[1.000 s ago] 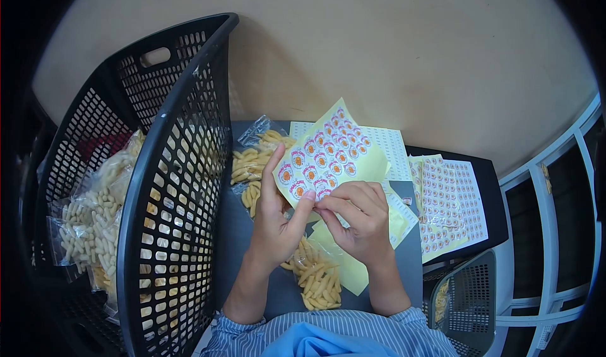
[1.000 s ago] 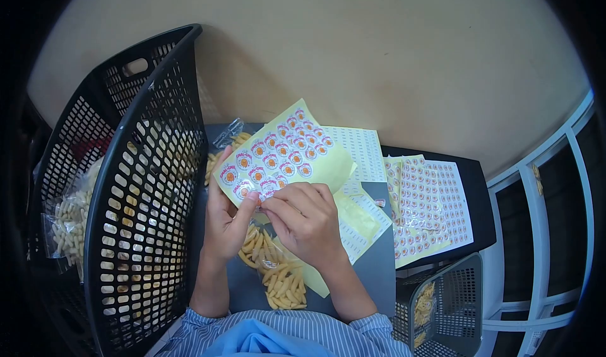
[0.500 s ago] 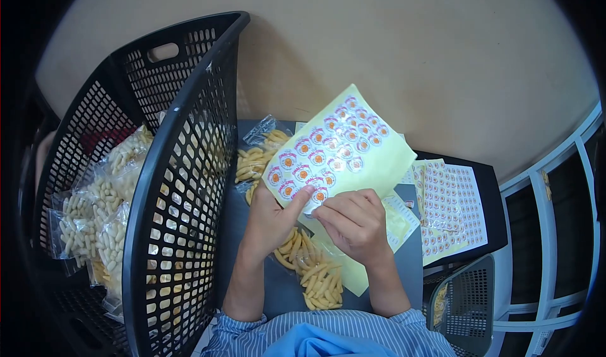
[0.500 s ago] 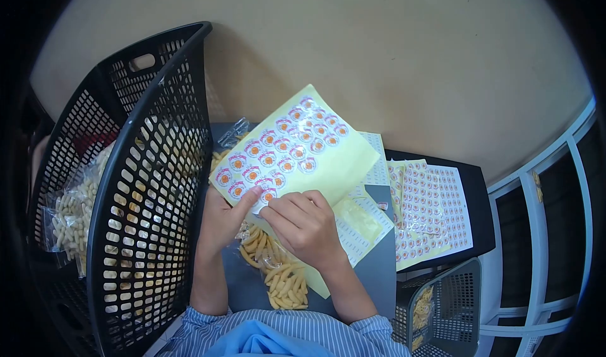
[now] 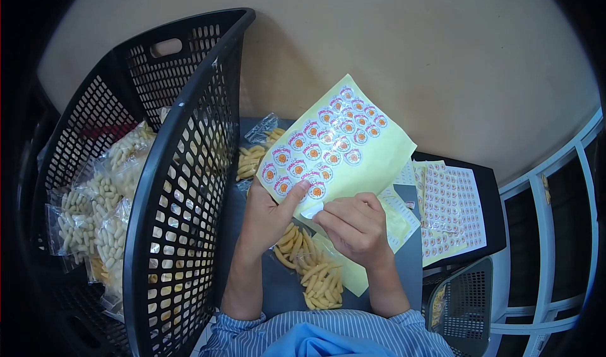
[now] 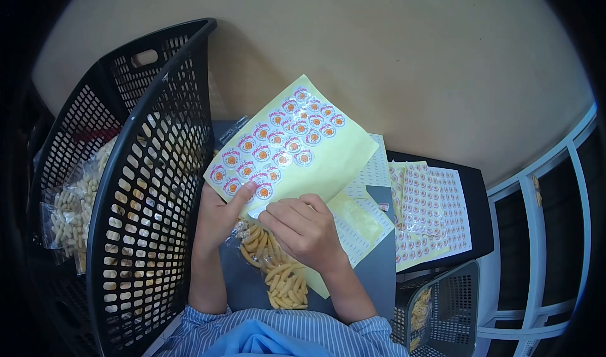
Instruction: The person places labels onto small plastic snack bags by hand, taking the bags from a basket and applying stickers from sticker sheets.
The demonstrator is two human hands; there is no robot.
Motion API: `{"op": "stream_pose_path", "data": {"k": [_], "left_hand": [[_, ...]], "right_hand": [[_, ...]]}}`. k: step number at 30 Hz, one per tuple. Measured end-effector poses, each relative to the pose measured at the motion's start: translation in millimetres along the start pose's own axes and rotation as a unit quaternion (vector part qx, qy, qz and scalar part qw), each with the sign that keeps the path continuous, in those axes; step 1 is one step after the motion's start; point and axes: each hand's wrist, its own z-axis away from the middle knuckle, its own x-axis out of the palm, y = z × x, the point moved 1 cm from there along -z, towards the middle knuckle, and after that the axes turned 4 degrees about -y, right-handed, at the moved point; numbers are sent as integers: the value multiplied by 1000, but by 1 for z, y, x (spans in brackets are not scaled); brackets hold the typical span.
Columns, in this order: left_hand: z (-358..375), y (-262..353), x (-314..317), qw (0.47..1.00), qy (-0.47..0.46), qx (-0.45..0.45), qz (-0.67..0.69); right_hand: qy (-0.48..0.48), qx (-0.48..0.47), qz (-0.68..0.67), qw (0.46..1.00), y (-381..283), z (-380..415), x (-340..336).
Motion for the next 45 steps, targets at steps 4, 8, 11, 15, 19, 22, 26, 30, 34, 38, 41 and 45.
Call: {"op": "stream_pose_path", "data": {"k": [4,8,11,15,19,22,26,30,34,38,41,45], "left_hand": [[0,2,-1,1000,-2,-7,2],[-1,1,-2,1000,-8,-11,15],[-1,-2,-3,1000,-3,-10,26],[-1,-2,-4,1000,0,-16,25],[-1,0,-4,998,-10,-22,51],[-1,1,-5,998,-12,-25,60],[0,0,-4,997,3,-24,76],[-1,1,-4,997,-3,-26,76],[-2,-3,-5,997,-13,-19,80],[-3,-4,-5,996,-19,-17,85],[-3,-4,-5,997,-4,-27,78],[-3,-6,-6,997,-3,-25,77]], "right_hand": [[-5,5,-6,1000,-1,-1,0],[-12,10,-15,1000,-1,-1,-1],[-8,7,-18,1000,-1,0,-2],[-13,8,-19,1000,-2,0,-3],[-15,15,-27,999,-3,-1,-4],[-19,14,-28,999,-4,-1,-5],[-24,13,-26,999,-5,-1,-7],[-27,15,-23,999,-5,-1,-7],[-26,14,-27,999,-4,-1,-8],[-31,15,-27,999,-5,-1,-8],[-29,16,-25,999,-5,0,-8],[-33,18,-25,999,-5,-1,-9]]}}
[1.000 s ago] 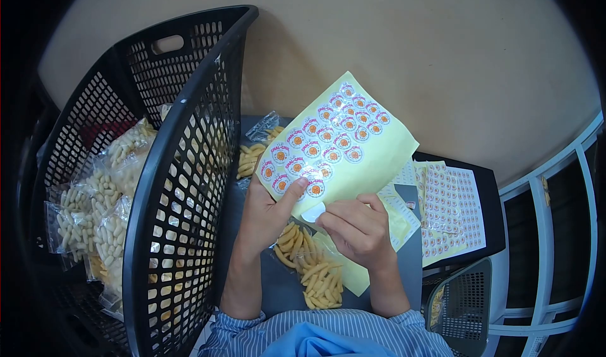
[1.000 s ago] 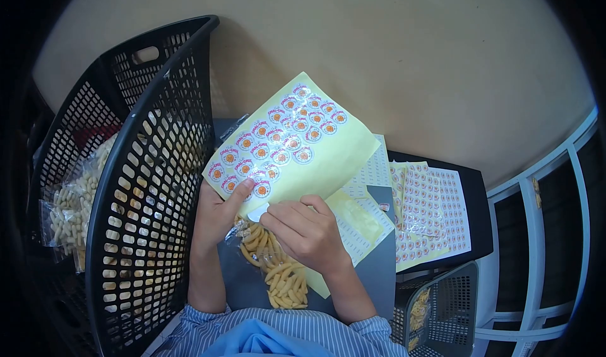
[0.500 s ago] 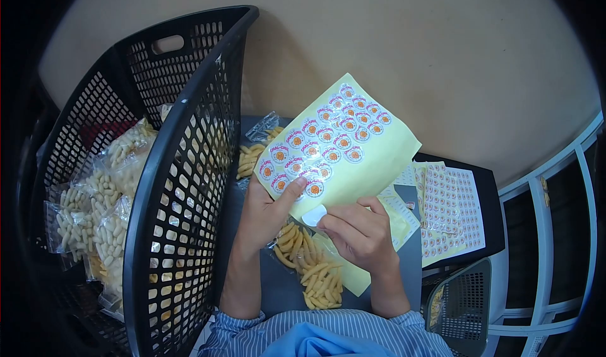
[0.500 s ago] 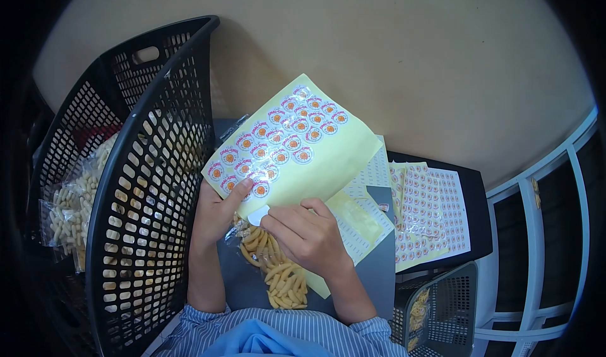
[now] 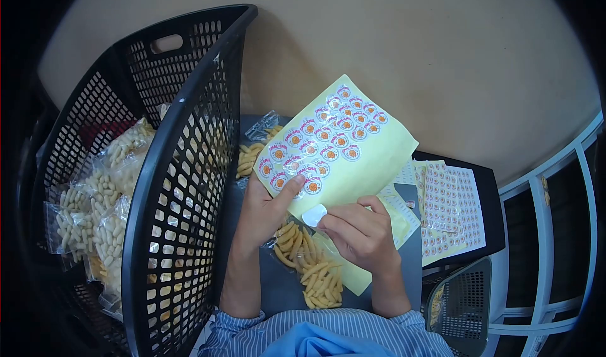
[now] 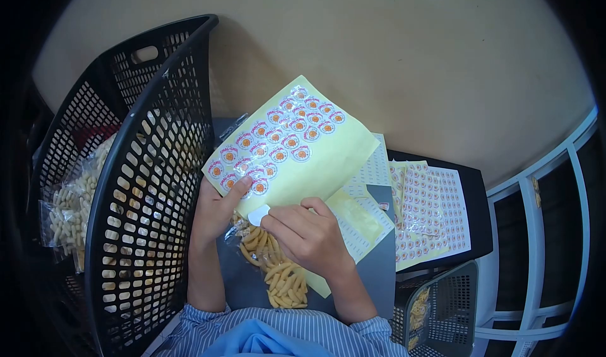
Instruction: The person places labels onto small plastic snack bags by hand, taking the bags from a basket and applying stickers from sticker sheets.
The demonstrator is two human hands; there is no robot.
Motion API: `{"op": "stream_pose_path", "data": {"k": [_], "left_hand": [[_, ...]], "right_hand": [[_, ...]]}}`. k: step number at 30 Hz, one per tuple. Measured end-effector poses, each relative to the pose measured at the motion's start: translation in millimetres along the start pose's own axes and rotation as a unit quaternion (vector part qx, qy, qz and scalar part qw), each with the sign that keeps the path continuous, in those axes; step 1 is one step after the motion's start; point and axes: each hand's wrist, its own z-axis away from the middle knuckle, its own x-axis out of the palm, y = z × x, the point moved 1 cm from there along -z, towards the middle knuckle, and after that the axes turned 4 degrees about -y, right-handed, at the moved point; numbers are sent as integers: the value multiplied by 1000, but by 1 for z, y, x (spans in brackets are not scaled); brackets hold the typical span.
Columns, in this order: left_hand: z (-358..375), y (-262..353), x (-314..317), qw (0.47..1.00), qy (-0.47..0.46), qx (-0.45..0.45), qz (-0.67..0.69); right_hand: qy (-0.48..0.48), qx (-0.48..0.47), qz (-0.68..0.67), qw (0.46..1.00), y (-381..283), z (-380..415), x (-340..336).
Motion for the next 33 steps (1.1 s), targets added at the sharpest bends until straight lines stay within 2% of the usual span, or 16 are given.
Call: {"op": "stream_pose_path", "data": {"k": [18,20,21,22,24,26,27,29,32,33], "left_hand": [[-6,-8,-10,1000,-13,-1,-18],[-10,-15,-23,994,26,-13,-107],[-11,-17,-27,994,15,-15,-108],[-12,-20,-31,994,15,-18,-109],[-15,-28,-39,971,23,-38,-237],[-20,-49,-51,971,34,-54,-231],[-22,-59,-56,960,9,-84,-265],[-25,-72,-58,948,-16,-111,-298],[-26,-77,-53,931,14,-101,-350],[-26,-75,-49,916,64,-74,-389]], "right_hand": [[-3,-5,-24,1000,-6,1,-9],[38,-24,-40,998,-11,2,-18],[37,-22,-40,998,-10,3,-20],[63,1,-49,997,-7,3,-23],[86,61,-78,991,2,13,-23],[64,137,-134,979,8,20,-20],[64,139,-132,979,11,27,-17],[-56,209,-219,951,20,49,-4],[-102,245,-273,925,18,80,19],[-136,249,-273,919,17,90,24]]}}
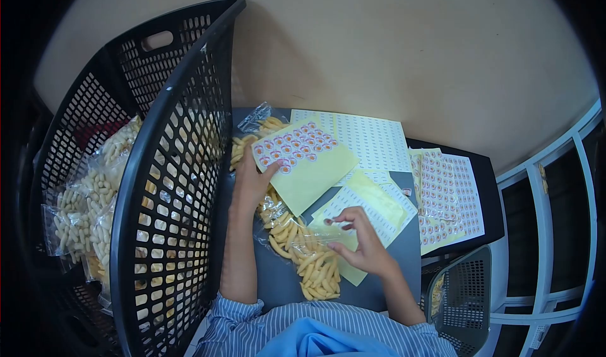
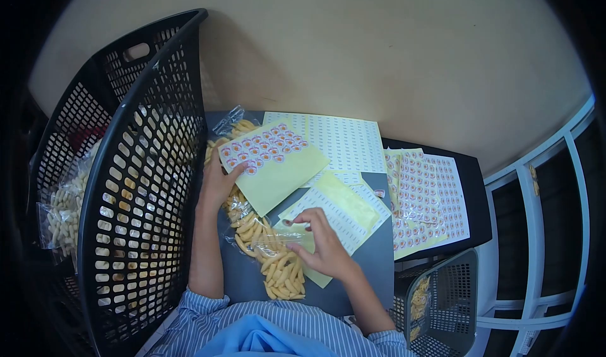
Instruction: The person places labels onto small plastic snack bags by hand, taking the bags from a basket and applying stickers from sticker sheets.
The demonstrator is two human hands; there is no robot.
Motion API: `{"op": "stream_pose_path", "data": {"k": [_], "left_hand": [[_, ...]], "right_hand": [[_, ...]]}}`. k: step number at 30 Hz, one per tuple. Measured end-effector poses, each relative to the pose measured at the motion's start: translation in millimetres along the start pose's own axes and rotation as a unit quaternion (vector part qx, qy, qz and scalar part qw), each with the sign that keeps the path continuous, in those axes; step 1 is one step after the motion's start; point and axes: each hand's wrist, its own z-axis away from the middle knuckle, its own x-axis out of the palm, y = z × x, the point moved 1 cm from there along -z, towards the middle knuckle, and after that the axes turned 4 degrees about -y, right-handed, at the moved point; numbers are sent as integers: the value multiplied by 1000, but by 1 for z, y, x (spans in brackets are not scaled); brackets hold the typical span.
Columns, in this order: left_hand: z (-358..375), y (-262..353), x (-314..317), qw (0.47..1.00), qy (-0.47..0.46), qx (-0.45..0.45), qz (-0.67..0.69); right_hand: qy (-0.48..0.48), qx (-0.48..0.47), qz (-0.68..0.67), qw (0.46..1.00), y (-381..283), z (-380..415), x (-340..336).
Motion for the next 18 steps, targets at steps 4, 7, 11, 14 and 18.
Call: {"op": "stream_pose_path", "data": {"k": [4,7,11,14,18], "left_hand": [[6,11,-3,994,55,2,-92],[26,33,-14,997,-20,54,-48],[55,38,-8,972,-131,132,147],[80,41,14,876,-305,160,337],[99,46,36,841,-389,87,365]], "right_hand": [[15,38,-123,992,11,13,20],[82,63,-266,958,2,19,21],[145,47,-366,918,-11,20,2],[212,-30,-433,875,-14,10,-14],[267,-26,-398,877,-16,-5,-19]]}}
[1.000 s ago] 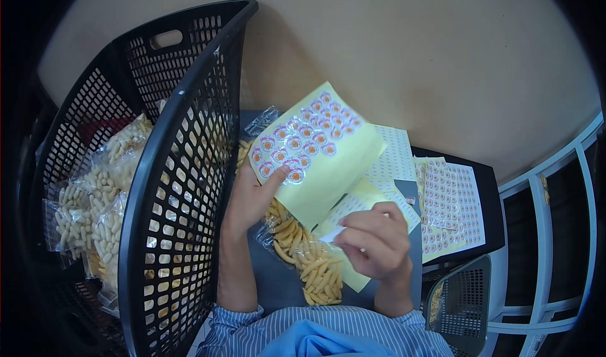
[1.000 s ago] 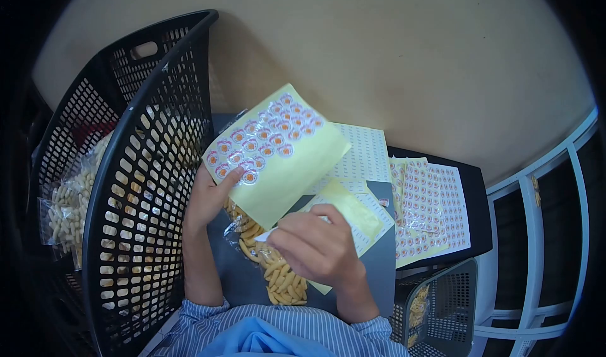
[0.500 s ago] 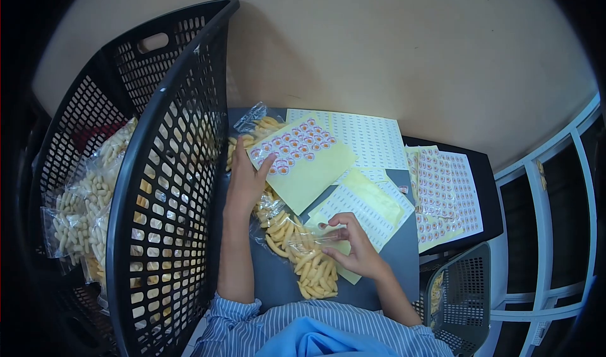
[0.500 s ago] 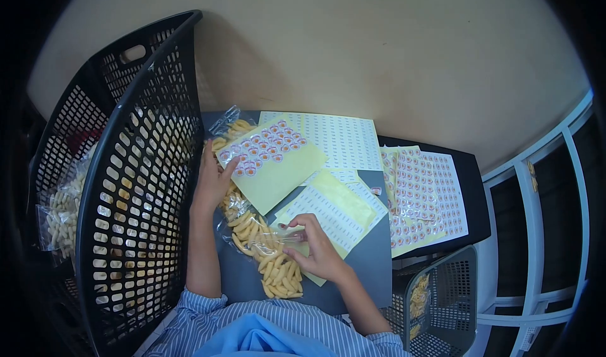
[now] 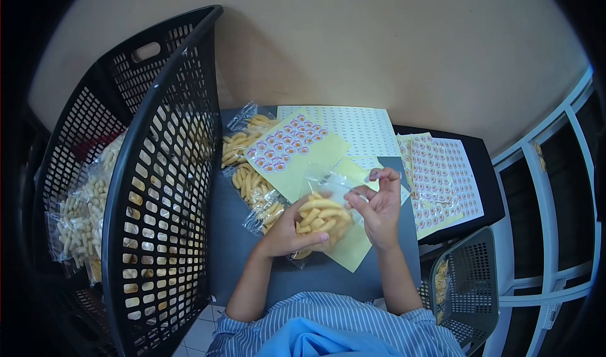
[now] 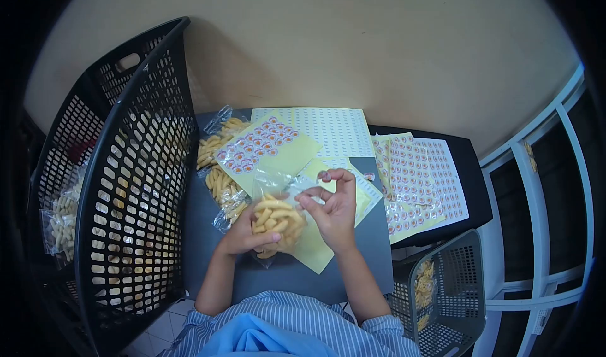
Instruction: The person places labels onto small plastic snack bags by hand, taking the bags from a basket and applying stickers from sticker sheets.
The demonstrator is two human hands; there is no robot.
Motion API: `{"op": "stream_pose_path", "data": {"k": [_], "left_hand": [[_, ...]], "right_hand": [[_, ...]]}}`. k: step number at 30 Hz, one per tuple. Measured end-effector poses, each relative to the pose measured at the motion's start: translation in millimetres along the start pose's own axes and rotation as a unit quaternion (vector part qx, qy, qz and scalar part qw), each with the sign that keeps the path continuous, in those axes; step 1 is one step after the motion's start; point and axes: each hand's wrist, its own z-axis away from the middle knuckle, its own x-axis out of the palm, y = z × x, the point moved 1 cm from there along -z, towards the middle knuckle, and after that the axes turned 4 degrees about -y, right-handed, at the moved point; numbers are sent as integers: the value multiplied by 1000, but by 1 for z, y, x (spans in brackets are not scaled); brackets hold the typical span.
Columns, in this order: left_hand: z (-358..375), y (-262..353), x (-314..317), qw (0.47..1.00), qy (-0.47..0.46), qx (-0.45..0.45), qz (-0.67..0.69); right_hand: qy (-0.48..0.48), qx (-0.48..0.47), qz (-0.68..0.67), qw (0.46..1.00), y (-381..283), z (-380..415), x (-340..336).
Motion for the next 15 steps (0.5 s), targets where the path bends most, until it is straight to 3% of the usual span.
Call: {"op": "stream_pose_path", "data": {"k": [3,5,6,7,9,12,13,15], "left_hand": [[-3,-8,2,999,53,5,11],[-2,-13,0,987,77,-1,140],[-2,-15,-2,978,89,-58,182],[-2,-15,-1,978,86,-61,183],[-3,-13,-1,980,120,-78,138],[-4,-17,-2,978,121,-73,155],[-3,-17,-1,978,119,-74,155],[-1,-13,0,982,101,-63,149]], "right_hand": [[52,-9,48,997,-1,-8,-2],[67,-21,69,995,0,-13,-9],[63,-39,138,988,0,-17,-14],[58,-56,206,975,0,-20,-17],[83,-87,209,971,-8,-24,-18],[-110,-25,360,926,-33,-25,-8],[-108,-24,361,926,-38,-26,-5],[-310,-6,424,851,-39,-28,2]]}}
